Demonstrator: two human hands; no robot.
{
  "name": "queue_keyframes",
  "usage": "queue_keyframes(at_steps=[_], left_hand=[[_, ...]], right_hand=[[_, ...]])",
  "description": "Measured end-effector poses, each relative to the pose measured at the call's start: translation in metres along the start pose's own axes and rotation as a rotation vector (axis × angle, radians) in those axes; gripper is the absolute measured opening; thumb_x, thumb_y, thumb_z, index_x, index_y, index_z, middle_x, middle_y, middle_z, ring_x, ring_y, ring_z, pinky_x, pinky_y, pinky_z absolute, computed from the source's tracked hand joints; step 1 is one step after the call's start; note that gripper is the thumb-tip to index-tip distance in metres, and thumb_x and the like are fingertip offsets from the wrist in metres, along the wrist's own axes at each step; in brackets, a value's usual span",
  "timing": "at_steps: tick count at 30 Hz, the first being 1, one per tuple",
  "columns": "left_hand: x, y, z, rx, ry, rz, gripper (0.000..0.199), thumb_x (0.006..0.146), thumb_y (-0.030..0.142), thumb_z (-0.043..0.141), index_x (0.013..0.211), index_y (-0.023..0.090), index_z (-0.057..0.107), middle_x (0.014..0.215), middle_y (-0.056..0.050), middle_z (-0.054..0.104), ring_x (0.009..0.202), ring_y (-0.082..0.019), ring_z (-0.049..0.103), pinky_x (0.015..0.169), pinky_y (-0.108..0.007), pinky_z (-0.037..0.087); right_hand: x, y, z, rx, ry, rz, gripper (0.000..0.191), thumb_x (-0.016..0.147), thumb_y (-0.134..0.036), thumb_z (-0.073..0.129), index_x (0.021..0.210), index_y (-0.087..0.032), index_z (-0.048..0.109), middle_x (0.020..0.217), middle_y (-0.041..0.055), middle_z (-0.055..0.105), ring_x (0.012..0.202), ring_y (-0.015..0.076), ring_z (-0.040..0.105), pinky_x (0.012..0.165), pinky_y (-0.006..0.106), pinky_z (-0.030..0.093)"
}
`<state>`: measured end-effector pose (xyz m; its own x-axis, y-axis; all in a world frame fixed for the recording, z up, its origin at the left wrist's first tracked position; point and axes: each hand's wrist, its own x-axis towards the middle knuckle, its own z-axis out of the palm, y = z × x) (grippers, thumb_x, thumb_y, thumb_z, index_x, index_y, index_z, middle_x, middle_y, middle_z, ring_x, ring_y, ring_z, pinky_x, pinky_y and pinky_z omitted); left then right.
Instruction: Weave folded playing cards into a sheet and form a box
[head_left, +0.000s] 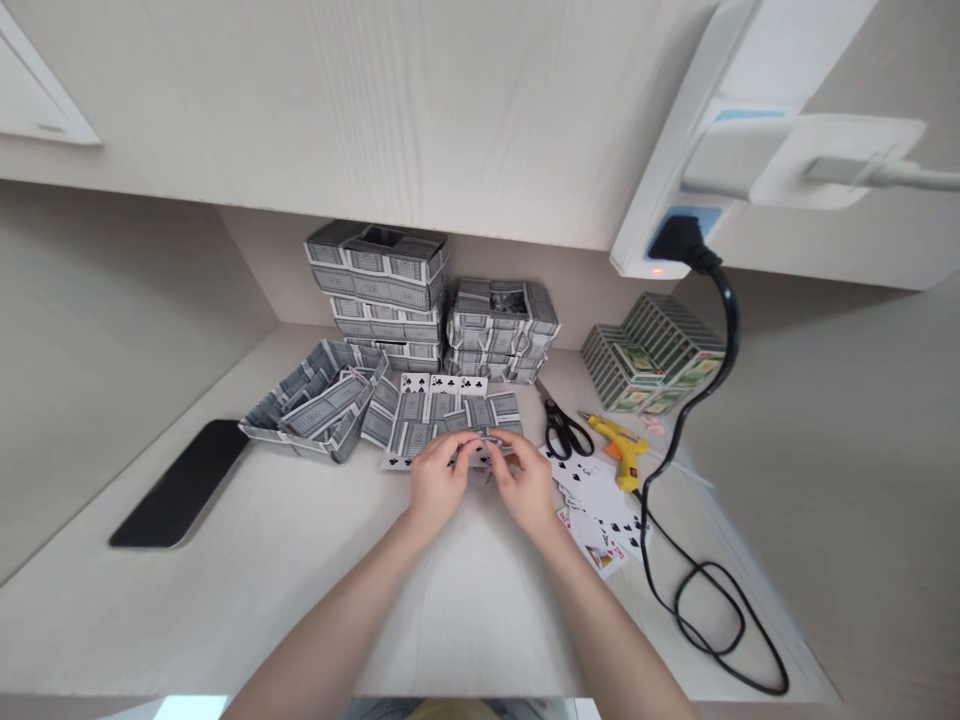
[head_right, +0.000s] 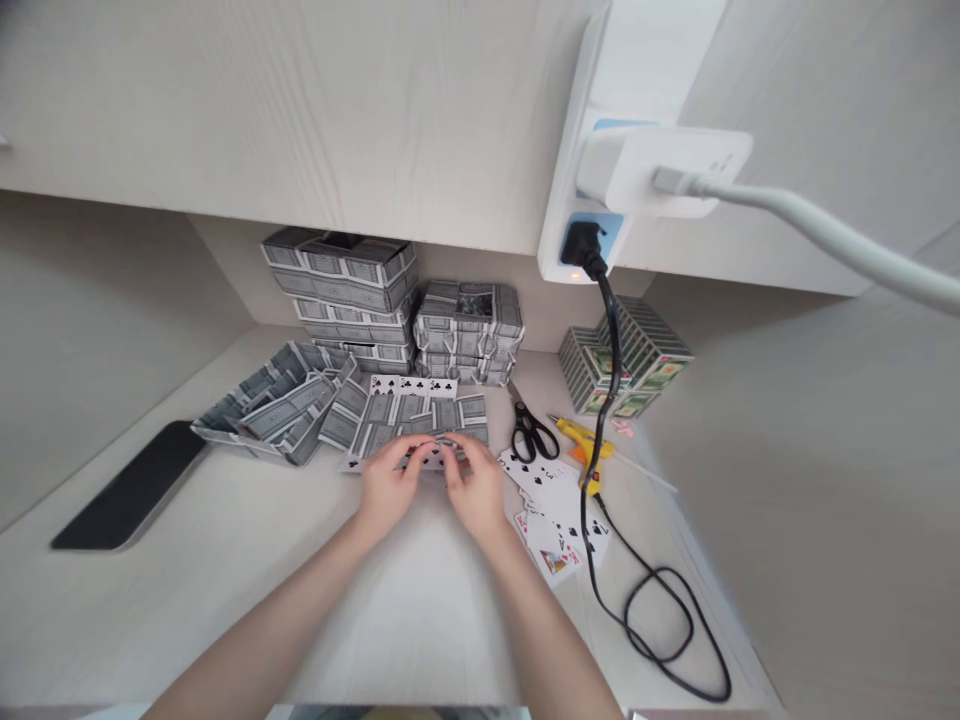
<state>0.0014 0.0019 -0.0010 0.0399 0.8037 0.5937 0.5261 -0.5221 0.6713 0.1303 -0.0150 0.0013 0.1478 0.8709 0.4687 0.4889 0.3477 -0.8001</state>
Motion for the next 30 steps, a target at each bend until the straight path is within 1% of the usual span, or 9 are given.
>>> queue_keyframes(at_steps=[3,5,9,16,20,23,27,30], left_hand=[[0.0,0.0016,-0.0008,-0.015,0.0,0.019,0.012,0.081,0.024,0.051,0.085,0.021,0.062,0.082,-0.001,0.067,0.078,-0.014,0.062,0.073,-0.028,0.049],[-0.0002,0.002,-0.0007,-0.016,0.015,0.015,0.013,0.08,0.025,0.053,0.09,0.021,0.061,0.084,-0.002,0.067,0.079,-0.015,0.062,0.073,-0.028,0.049],[-0.0015,-0.0002,0.0015,0.017,0.046,-0.003,0.022,0.078,0.026,0.055,0.099,0.021,0.057,0.088,-0.002,0.066,0.077,-0.013,0.062,0.072,-0.027,0.05],[-0.0021,-0.0027,0.0024,0.07,0.003,0.066,0.026,0.079,0.019,0.051,0.104,0.021,0.057,0.092,-0.003,0.067,0.078,-0.013,0.064,0.074,-0.026,0.051],[-0.0009,0.0017,-0.0009,0.08,-0.016,0.105,0.027,0.079,0.015,0.047,0.103,0.022,0.058,0.09,-0.002,0.068,0.079,-0.013,0.064,0.074,-0.025,0.05],[-0.0001,0.0041,-0.0021,0.051,-0.034,0.085,0.029,0.077,0.016,0.049,0.104,0.022,0.057,0.09,-0.002,0.067,0.078,-0.013,0.063,0.074,-0.025,0.05],[-0.0002,0.0028,-0.0015,0.044,-0.03,0.042,0.018,0.078,0.021,0.051,0.094,0.02,0.06,0.084,-0.002,0.067,0.073,-0.013,0.064,0.07,-0.025,0.051],[-0.0015,0.0011,-0.0011,0.04,-0.04,0.075,0.015,0.08,0.022,0.049,0.09,0.02,0.061,0.083,-0.002,0.068,0.075,-0.013,0.064,0.071,-0.025,0.051]], right_hand=[[-0.0002,-0.0011,-0.0001,0.008,-0.005,-0.018,0.021,0.081,-0.029,0.047,0.091,-0.021,0.063,0.088,0.0048,0.066,0.075,0.0153,0.062,0.065,0.027,0.052],[-0.0004,-0.0006,0.0,-0.002,0.016,0.002,0.02,0.082,-0.031,0.047,0.088,-0.02,0.063,0.084,0.0044,0.066,0.073,0.0154,0.062,0.064,0.027,0.052],[-0.0007,0.0009,0.0005,-0.015,0.049,0.056,0.02,0.081,-0.034,0.048,0.085,-0.02,0.062,0.08,0.0034,0.066,0.066,0.0148,0.062,0.059,0.026,0.051],[-0.0003,0.0034,0.0008,-0.038,0.057,0.042,0.017,0.082,-0.029,0.046,0.084,-0.019,0.06,0.079,0.0029,0.065,0.068,0.0145,0.061,0.06,0.025,0.049],[0.0015,0.0066,-0.0013,-0.059,0.084,0.041,0.018,0.082,-0.028,0.045,0.083,-0.019,0.06,0.078,0.0033,0.065,0.07,0.0157,0.061,0.062,0.027,0.049],[0.0022,0.0068,-0.0021,-0.1,0.084,0.012,0.018,0.082,-0.026,0.043,0.083,-0.019,0.06,0.079,0.0037,0.065,0.072,0.0162,0.06,0.065,0.028,0.049],[0.0015,0.0033,-0.002,-0.137,0.066,-0.036,0.018,0.082,-0.024,0.043,0.083,-0.019,0.061,0.079,0.0041,0.065,0.074,0.016,0.06,0.066,0.028,0.049],[0.0018,-0.0003,-0.0032,-0.09,0.036,-0.049,0.019,0.082,-0.026,0.045,0.086,-0.02,0.062,0.082,0.0051,0.065,0.076,0.0161,0.06,0.063,0.027,0.05]])
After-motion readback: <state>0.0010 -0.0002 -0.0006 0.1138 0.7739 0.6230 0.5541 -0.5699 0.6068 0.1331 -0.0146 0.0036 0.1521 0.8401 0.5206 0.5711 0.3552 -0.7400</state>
